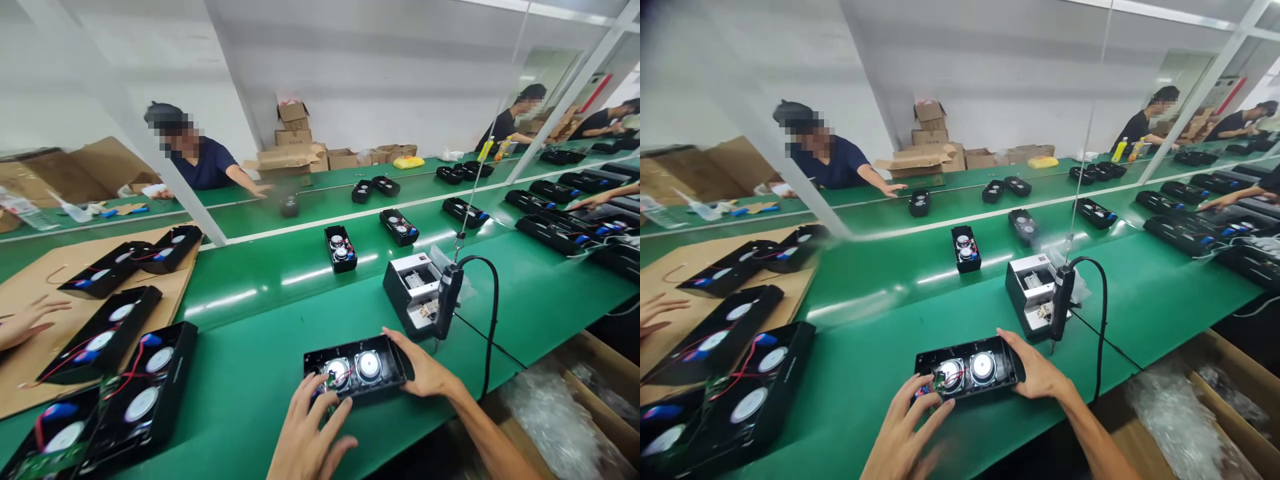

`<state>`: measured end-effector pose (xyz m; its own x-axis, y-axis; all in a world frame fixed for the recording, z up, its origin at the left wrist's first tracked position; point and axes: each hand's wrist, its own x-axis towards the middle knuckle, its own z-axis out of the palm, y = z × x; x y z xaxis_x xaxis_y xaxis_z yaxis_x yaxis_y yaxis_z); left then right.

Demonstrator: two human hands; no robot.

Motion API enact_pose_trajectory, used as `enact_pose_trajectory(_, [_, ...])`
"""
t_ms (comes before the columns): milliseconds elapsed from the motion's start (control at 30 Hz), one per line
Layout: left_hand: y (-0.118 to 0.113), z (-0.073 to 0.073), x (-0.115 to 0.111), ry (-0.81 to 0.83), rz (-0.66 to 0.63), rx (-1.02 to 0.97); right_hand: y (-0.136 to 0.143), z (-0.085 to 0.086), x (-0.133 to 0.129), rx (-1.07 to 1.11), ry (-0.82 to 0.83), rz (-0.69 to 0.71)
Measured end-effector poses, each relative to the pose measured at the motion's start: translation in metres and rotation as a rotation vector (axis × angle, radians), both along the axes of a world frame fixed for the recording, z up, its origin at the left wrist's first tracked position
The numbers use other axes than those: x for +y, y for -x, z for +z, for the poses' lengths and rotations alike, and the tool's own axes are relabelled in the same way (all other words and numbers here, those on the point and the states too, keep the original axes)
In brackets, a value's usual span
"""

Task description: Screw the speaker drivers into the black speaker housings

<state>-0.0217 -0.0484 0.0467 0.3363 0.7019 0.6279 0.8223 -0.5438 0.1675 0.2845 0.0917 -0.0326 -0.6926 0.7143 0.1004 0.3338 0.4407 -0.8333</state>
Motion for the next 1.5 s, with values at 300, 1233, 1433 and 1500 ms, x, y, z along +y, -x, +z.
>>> enact_pose_trajectory(300, [0.042, -0.019, 0.019, 0.008, 0.043, -0.063, -0.006, 0.063, -0.016, 0.033, -0.065, -0.138])
enact_pose_trajectory(1233, [0.019, -0.052, 0.034, 0.285, -0.097, 0.006, 0.100, 0.109, -0.029, -0.623, -0.392, 0.434])
enact_pose_trajectory(1433, [0.025, -0.053, 0.040, 0.307, -0.138, 0.103, 0.104, 0.105, -0.037, -0.565, -0.391, 0.315])
enact_pose_trajectory(1500, [0.027, -0.050, 0.045, 0.336, -0.170, 0.148, 0.106, 0.104, -0.034, -0.558, -0.338, 0.278])
